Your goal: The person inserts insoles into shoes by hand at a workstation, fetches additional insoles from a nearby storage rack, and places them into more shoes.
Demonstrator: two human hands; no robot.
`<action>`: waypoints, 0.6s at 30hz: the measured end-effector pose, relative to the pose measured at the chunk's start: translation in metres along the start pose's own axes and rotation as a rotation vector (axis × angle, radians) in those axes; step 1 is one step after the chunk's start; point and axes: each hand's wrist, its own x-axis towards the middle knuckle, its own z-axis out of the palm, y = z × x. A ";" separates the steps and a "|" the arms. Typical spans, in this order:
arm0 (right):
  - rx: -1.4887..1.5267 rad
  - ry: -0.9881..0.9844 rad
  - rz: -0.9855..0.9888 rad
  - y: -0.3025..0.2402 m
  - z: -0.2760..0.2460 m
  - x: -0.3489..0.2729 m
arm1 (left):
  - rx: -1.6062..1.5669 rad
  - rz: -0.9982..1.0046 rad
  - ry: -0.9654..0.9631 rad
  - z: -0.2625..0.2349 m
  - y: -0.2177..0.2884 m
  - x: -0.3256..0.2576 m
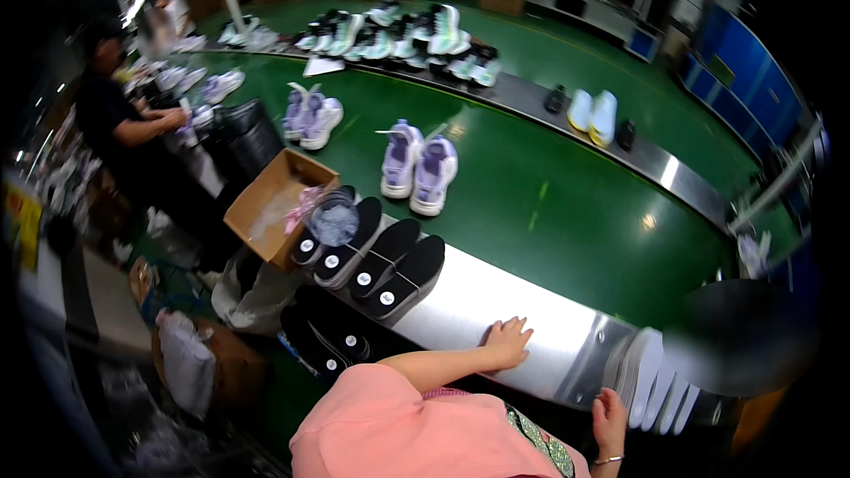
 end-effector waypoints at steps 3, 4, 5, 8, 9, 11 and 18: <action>-0.009 0.090 -0.016 0.036 -0.040 0.039 | 0.019 -0.052 -0.023 0.002 0.011 0.020; -0.069 0.063 0.015 0.032 -0.057 0.045 | 0.027 -0.060 -0.027 0.004 0.015 0.024; -0.020 0.118 -0.002 0.067 -0.066 0.057 | 0.000 -0.117 -0.106 0.005 0.018 0.028; 0.047 0.244 0.042 0.119 -0.127 0.096 | -0.022 -0.162 -0.284 0.009 0.038 0.079; 0.047 0.273 -0.037 0.156 -0.142 0.110 | -0.022 -0.197 -0.366 0.012 0.042 0.087; -0.108 0.380 0.053 0.174 -0.147 0.131 | 0.125 -0.294 -0.312 0.013 0.012 0.095; -0.574 0.514 0.552 0.253 -0.235 0.321 | 0.027 -0.477 -0.396 -0.027 0.008 0.120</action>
